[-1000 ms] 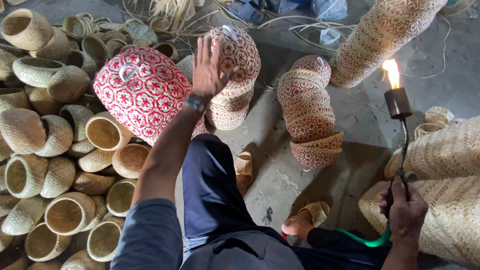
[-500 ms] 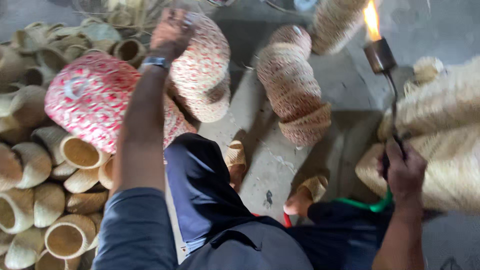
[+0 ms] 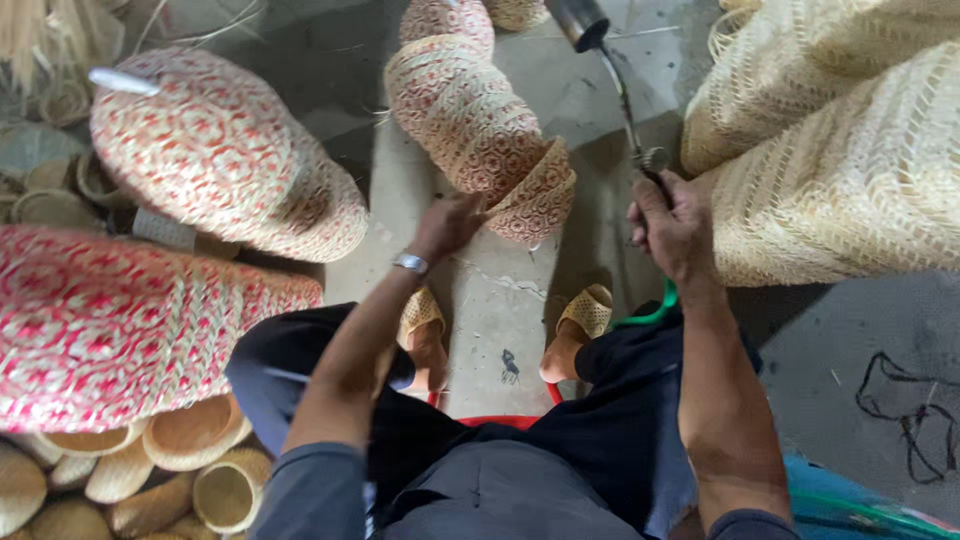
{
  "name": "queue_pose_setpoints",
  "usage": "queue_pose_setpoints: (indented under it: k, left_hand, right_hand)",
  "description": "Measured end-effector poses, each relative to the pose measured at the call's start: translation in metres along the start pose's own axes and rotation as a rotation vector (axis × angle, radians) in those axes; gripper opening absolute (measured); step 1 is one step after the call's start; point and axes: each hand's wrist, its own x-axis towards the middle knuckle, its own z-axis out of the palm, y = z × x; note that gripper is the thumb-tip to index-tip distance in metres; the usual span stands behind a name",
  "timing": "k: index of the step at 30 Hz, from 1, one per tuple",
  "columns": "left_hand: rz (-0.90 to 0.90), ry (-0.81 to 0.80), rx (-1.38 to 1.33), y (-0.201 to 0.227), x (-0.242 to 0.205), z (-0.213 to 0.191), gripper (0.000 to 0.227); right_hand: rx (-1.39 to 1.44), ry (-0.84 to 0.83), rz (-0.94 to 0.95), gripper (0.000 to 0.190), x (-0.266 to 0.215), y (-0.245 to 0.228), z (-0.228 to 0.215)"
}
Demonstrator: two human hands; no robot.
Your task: The person uses a handheld blowtorch to singe the exterior of woven bamboo baskets, rotating each item by hand and handling them one at a time.
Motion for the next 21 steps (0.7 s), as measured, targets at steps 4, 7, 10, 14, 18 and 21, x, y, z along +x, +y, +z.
queue_pose_setpoints:
  k: [4, 7, 10, 14, 18, 21]
  left_hand:
    - [0.209, 0.228, -0.155, -0.006, 0.050, 0.089, 0.050]
    - [-0.151, 0.007, -0.004, -0.020, 0.081, 0.133, 0.054]
    - [-0.122, 0.060, 0.210, -0.031, 0.091, 0.165, 0.035]
    - [-0.142, -0.388, 0.228, -0.040, 0.078, 0.193, 0.027]
    - [-0.059, -0.267, -0.040, -0.023, 0.036, 0.225, 0.049]
    - [-0.201, -0.201, -0.312, -0.001, 0.004, 0.237, 0.055]
  right_hand:
    - [-0.039, 0.048, 0.006, 0.023, 0.003, 0.011, -0.004]
    - [-0.042, 0.050, -0.021, 0.024, 0.008, 0.017, -0.009]
    - [-0.109, 0.061, -0.115, 0.026, 0.010, 0.018, -0.016]
    - [-0.231, 0.094, -0.129, 0.027, 0.009, 0.016, -0.021]
    - [-0.321, 0.093, -0.141, 0.032, 0.009, 0.012, -0.024]
    - [-0.311, 0.092, -0.129, 0.030, 0.008, 0.011, -0.024]
